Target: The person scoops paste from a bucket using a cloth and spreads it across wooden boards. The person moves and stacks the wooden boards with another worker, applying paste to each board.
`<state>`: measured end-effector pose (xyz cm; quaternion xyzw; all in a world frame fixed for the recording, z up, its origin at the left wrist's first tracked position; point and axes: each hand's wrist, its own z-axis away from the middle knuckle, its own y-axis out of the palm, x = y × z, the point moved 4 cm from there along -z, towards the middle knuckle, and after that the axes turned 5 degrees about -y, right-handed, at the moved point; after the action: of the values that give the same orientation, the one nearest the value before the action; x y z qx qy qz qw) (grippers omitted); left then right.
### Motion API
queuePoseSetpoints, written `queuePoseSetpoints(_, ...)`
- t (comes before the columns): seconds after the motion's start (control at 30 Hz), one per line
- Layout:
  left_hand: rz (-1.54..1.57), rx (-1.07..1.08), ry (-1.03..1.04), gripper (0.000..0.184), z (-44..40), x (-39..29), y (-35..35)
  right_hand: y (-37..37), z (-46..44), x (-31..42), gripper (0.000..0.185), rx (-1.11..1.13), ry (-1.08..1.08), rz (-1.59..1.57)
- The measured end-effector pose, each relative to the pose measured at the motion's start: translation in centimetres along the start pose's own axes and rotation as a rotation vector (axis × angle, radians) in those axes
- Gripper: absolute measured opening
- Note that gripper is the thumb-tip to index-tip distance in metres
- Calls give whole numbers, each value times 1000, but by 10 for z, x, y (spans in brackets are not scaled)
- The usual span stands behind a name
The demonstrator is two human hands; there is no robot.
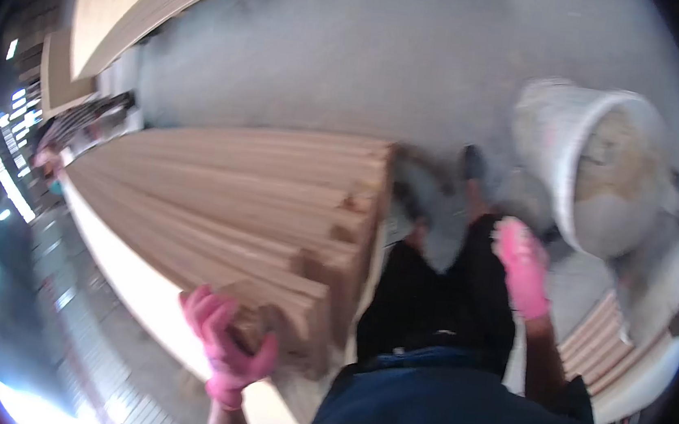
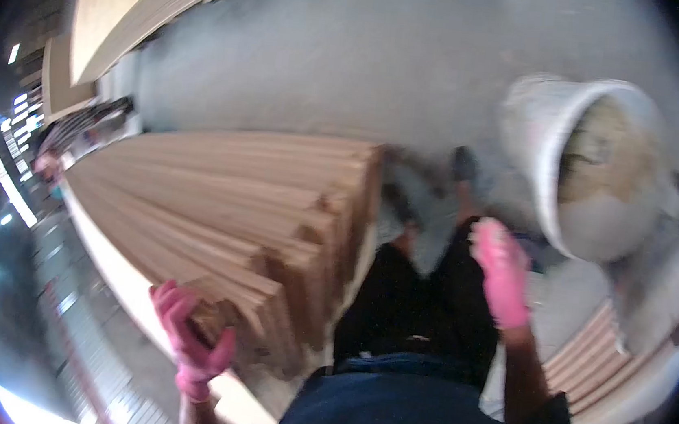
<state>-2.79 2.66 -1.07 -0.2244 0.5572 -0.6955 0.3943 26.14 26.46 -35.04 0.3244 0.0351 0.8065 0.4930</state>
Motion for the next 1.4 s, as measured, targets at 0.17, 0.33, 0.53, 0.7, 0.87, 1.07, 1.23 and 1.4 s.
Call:
queuePoseSetpoints(0.17,-15,-108,61,72,15,-28,-34,16,98,171,39,-167,-404,-38)
queuePoseSetpoints(0.33,481,-257,162,67,42,-88,20,-98,93,229,30,-542,-610,201)
queuePoseSetpoints(0.53,1039,82,8,64,17,-148,55,-232,-94,243,32,-667,-346,296)
queuePoseSetpoints(0.7,846,270,-221,65,-62,-209,163,-255,-137,226,29,-1122,-374,967)
queuePoseSetpoints(0.87,991,629,-321,75,-116,-292,246,-287,-126,137,30,-1126,-435,-354)
queuePoseSetpoints(1.07,1125,774,-224,75,-140,-362,290,-295,-129,153,28,-1115,-166,-19)
queuePoseSetpoints(1.23,1024,602,-111,62,-137,-364,300,-214,-78,208,35,-408,-646,1277)
queuePoseSetpoints(1.4,1076,677,-193,59,-134,-363,312,-204,-147,183,35,-253,-634,1743)
